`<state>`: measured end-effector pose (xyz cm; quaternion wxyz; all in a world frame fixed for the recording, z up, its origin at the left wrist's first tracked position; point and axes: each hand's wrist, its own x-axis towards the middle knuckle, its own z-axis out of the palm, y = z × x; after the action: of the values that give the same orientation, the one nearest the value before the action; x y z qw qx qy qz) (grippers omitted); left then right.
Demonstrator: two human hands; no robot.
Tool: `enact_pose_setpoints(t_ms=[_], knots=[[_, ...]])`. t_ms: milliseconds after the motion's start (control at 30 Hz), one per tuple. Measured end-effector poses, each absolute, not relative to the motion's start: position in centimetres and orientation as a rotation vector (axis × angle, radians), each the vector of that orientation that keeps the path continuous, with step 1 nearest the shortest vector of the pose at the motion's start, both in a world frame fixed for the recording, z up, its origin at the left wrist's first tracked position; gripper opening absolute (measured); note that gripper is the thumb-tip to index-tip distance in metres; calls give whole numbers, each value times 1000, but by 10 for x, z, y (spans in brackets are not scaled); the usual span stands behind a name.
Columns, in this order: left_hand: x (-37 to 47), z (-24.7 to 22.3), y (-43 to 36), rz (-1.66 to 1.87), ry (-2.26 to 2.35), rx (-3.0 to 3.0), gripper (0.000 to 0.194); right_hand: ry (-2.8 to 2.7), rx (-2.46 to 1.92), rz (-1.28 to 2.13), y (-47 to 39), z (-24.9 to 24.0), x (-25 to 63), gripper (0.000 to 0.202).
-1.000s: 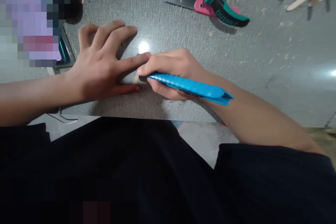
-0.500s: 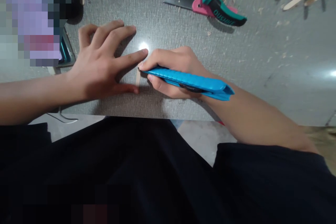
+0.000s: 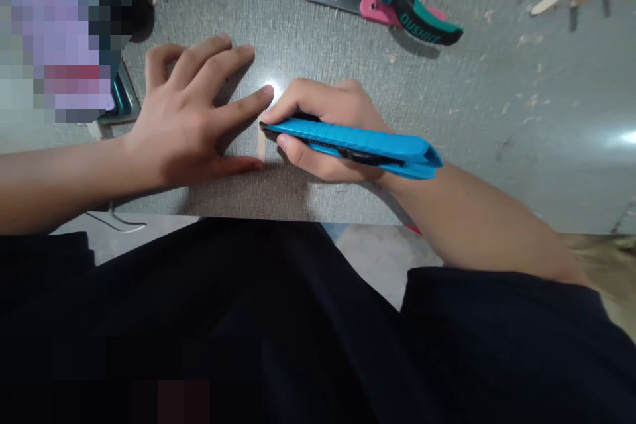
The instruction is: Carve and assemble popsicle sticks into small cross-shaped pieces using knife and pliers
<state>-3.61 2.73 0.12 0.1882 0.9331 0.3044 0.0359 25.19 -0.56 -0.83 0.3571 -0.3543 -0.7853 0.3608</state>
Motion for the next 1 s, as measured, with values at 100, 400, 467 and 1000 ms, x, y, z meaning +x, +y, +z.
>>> enact_pose_setpoints(t_ms=[100, 400, 467, 1000], knots=[[-37, -2, 28, 140, 849, 2627, 89, -1985, -939, 972, -6, -7, 252, 18], [-39, -8, 29, 165, 863, 2661, 88, -1999, -904, 1021, -3, -5, 252, 19], [-39, -10, 29, 164, 848, 2713, 89, -1975, -885, 1018, -2, -5, 252, 18], [-38, -10, 28, 109, 830, 2723, 95, -1981, -991, 1027, -3, -2, 252, 20]])
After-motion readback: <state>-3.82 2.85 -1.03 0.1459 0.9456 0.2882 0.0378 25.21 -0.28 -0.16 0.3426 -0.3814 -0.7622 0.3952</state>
